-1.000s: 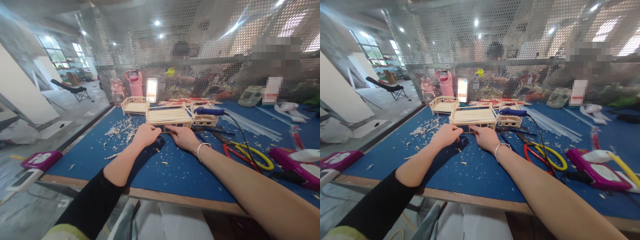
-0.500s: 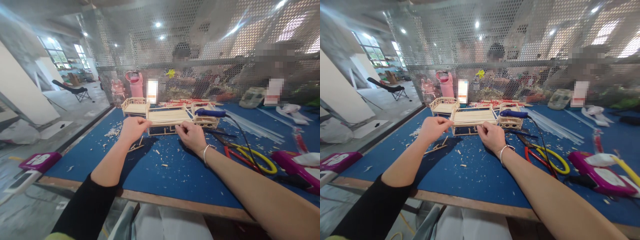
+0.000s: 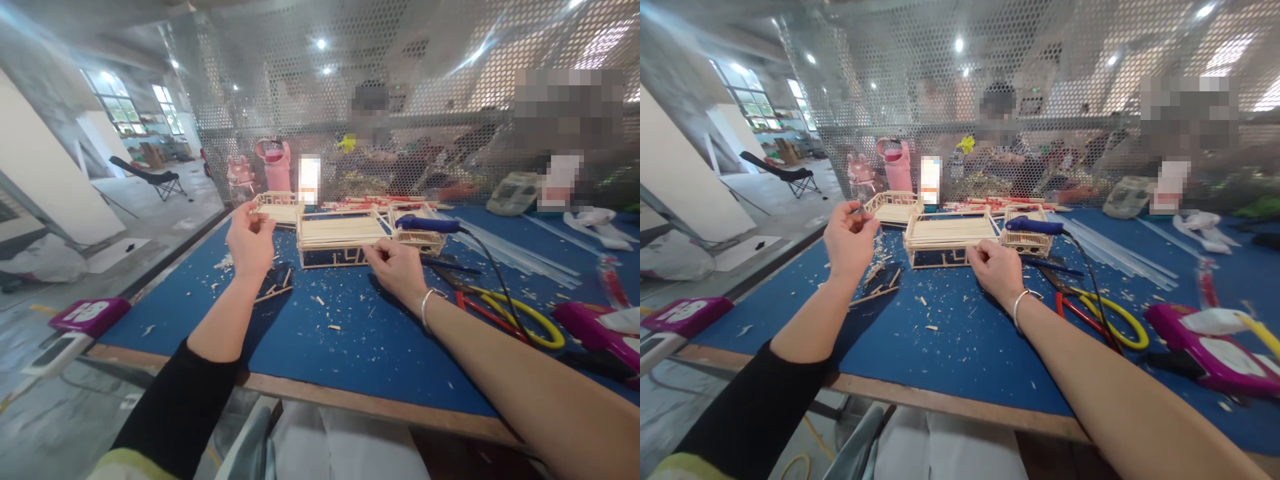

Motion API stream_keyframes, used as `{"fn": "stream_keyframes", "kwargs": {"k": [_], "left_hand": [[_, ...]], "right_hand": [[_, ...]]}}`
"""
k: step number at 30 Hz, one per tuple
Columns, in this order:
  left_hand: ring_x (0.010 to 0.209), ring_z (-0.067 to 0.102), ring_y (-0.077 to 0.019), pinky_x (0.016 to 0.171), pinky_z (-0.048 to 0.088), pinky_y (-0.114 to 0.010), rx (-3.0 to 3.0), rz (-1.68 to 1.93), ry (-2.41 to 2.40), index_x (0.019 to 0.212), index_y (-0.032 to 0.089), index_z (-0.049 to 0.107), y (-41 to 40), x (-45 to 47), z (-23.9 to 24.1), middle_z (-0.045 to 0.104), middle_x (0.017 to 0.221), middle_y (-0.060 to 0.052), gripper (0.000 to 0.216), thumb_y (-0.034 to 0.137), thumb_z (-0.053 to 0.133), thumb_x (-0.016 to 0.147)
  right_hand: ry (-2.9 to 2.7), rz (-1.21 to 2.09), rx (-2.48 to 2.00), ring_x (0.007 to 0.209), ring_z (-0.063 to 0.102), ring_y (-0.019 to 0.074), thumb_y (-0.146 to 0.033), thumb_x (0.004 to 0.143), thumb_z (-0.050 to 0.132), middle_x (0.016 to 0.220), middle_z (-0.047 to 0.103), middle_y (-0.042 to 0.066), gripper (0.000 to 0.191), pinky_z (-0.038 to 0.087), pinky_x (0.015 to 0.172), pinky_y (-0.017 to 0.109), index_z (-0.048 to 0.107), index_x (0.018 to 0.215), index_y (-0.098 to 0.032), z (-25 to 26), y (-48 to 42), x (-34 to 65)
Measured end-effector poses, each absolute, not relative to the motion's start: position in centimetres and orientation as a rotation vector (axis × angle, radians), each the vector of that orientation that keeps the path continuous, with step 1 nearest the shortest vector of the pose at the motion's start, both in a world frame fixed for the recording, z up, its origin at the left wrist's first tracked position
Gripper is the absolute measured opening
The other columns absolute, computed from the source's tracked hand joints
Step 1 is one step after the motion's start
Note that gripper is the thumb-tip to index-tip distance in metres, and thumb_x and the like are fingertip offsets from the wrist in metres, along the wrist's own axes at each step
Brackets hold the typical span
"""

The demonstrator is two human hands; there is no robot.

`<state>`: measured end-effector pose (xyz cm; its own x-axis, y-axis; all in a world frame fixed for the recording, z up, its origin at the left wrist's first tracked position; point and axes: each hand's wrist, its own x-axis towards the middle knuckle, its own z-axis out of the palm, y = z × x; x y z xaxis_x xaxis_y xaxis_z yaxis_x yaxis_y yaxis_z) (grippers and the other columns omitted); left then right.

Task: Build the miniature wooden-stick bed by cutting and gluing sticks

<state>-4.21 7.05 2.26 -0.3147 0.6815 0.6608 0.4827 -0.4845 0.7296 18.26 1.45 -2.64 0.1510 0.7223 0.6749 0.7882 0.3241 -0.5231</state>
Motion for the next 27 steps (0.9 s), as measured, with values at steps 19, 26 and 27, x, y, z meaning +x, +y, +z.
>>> {"fn": "stream_keyframes", "kwargs": {"k": [19, 26, 27], "left_hand": [[0.078, 0.063, -0.0217, 0.060, 0.039, -0.025, 2.421, -0.046, 2.054, 0.077, 0.022, 0.072, 3.2, -9.3, 3.6, 0.071, 0.081, -0.006, 0.020, 0.035, 0.058, 0.073], [0.073, 0.062, -0.0187, 0.064, 0.042, -0.026, 2.484, 0.371, 1.833, 0.086, 0.022, 0.070, 1.0, -6.2, 3.7, 0.070, 0.079, -0.003, 0.025, 0.039, 0.053, 0.079], [0.074, 0.062, -0.0192, 0.065, 0.043, -0.026, 2.474, 0.372, 1.852, 0.087, 0.022, 0.070, 1.1, -6.1, 3.7, 0.070, 0.080, -0.004, 0.024, 0.037, 0.052, 0.079]], "right_hand": [[-1.666, -0.089, -1.309, 0.048, 0.048, 0.0122, -0.036, 0.081, 0.047, 0.050, 0.054, 0.000, 0.029, 0.034, 0.052, 0.024, 0.055, 0.058, -0.019, -2.9, 1.3, 18.4], [-2.311, 0.123, -1.256, 0.067, 0.059, 0.0160, -0.041, 0.078, 0.056, 0.076, 0.068, 0.004, 0.028, 0.039, 0.061, 0.026, 0.067, 0.092, -0.021, -2.0, -0.7, 14.7], [-2.341, 0.133, -1.308, 0.067, 0.058, 0.0165, -0.045, 0.076, 0.058, 0.077, 0.067, 0.004, 0.034, 0.039, 0.060, 0.027, 0.066, 0.096, -0.020, -2.0, -0.9, 14.1]]}}
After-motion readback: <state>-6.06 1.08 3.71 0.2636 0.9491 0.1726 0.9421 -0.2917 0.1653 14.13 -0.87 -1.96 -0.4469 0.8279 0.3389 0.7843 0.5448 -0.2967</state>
